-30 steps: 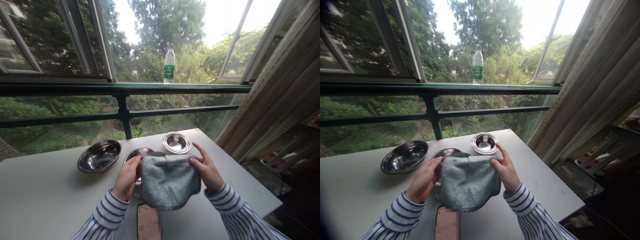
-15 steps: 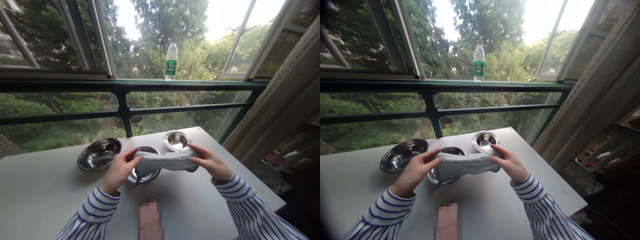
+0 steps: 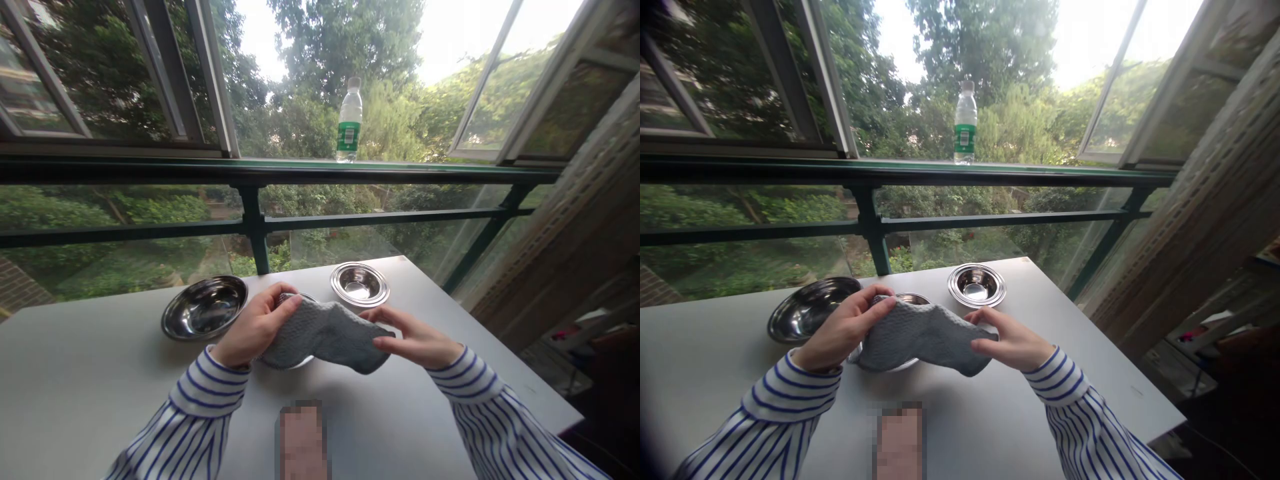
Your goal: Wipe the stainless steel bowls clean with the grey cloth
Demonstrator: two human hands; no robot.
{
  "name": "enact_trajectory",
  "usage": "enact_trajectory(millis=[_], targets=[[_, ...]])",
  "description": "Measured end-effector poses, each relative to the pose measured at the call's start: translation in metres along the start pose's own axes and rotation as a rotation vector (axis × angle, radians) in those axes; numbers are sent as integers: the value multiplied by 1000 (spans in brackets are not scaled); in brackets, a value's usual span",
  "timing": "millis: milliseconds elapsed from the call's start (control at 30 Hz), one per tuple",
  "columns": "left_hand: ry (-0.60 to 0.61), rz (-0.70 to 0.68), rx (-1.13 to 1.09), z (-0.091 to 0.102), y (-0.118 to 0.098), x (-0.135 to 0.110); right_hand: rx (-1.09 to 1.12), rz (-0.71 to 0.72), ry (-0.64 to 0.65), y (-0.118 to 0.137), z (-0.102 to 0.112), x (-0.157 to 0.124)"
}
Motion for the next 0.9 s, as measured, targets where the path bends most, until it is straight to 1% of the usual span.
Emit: enact_trajectory(millis=[67,167,233,300,400,467,567,633,700,733,800,900], targets=[[69,-29,-20,-12,-5,6,171,34,63,6,-16,6],[130,-61,-10,-21,-13,13,302,30,113,11,-39,17],[132,-44,4,-20,-15,15,395,28,137,14,-49,22],[102,2,8,-14,-13,16,491,21,132,16,-54,23],[9,83,-40,0,-2,16,585,-5,90,16,-56,22],[-79,110,-58,10,6,17,684,-56,39,14,-57,21],[-270,85,18,27,15,14,827,-117,-65,11,-57,20],[-393,67,78,37,19,7,866,-122,-126,12,-55,20],[-446,101,106,39,25,-1,892,-118,-174,13,-53,20],[-402,158,89,35,31,-5,903,-112,-189,13,-52,21],[-222,296,-6,18,45,-11,930,-91,-205,15,-52,22],[-79,274,-133,-2,52,-15,946,-71,-228,16,-54,23]])
Point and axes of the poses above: each hand's wrist, its own x-axis towards the middle knuckle, its own z-axis out of the back of the hand, y = z × x, the point moved 6 cm from there along x, towards the middle knuckle
